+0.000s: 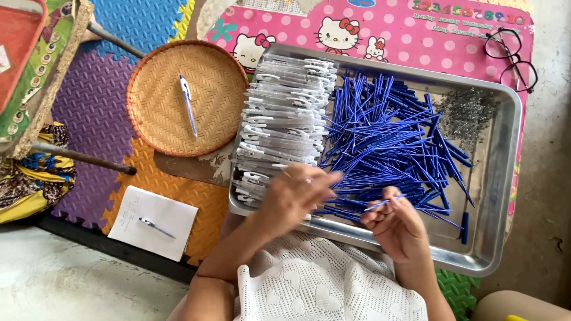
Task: Assembling ballpoint pens by inserting ink refills into pen bodies and organizing them into trays.
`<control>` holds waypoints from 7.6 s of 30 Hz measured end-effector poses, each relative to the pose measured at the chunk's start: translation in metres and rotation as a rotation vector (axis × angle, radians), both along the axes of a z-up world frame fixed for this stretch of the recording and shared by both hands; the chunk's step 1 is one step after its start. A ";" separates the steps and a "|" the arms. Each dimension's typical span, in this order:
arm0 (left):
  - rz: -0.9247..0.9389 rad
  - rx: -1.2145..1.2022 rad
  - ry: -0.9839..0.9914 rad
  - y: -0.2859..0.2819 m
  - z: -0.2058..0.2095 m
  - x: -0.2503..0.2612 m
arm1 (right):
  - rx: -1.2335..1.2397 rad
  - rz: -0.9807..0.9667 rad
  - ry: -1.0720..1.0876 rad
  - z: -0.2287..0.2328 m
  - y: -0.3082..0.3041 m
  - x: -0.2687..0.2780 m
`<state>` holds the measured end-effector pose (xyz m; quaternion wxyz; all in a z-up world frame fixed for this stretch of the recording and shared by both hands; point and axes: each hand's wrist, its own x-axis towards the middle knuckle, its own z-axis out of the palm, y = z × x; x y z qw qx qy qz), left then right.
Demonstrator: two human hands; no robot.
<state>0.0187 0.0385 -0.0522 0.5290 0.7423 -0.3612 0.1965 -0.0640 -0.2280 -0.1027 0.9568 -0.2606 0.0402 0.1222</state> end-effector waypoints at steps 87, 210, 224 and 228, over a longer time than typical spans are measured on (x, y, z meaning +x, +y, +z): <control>-0.182 -0.134 0.671 0.018 0.035 -0.028 | -2.480 -0.159 -0.408 0.072 -0.152 0.070; -0.792 -0.561 1.158 -0.063 0.050 -0.037 | -1.039 -0.205 -0.658 0.144 -0.007 0.054; -0.475 -0.344 0.829 -0.070 0.043 -0.025 | -1.006 0.024 -0.660 0.126 0.015 0.065; -0.462 -0.345 0.796 -0.071 0.030 -0.021 | -1.019 0.021 -0.651 0.130 0.018 0.070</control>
